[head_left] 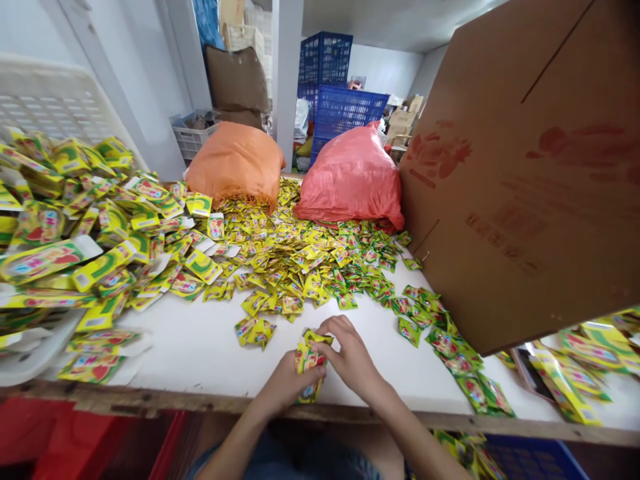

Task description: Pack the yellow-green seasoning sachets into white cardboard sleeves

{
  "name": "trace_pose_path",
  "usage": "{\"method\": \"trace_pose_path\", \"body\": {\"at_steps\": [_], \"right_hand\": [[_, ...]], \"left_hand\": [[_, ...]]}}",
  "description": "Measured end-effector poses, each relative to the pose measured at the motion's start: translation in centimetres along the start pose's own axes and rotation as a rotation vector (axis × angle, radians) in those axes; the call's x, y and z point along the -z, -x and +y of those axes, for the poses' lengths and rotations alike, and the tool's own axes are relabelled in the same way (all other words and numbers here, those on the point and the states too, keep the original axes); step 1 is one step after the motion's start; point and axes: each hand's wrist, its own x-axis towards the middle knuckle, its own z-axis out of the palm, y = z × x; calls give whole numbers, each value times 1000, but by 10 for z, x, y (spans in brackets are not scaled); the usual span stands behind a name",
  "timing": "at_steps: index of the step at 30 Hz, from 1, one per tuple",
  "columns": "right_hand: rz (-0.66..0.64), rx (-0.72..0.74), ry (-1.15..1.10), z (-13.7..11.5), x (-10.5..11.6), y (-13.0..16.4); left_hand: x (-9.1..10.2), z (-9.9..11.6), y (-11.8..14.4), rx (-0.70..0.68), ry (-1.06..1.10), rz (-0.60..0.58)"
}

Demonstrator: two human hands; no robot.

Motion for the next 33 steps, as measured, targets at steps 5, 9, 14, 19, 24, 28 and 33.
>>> {"method": "trace_pose_path", "body": {"at_steps": [5, 9, 14, 19, 24, 28, 33], "right_hand": [[13, 72, 93, 0, -11, 10], [36, 27, -84, 8, -13, 15], [239, -123, -364, 23, -31, 30], [297, -202, -378, 26, -43, 40], [173, -133, -421, 21, -38, 36], [116, -44, -407, 19, -37, 30], [203, -109, -422, 23, -42, 28]], "left_hand": [[2, -2, -1, -81, 12, -6], [4, -3, -1, -101, 74, 6], [5, -5, -1, -156, 86, 41], [-2, -3, 9, -177, 96, 194], [5, 1, 18, -237, -17, 176], [15, 0, 15, -236, -105, 155], [14, 0, 12, -341, -11, 247]]}}
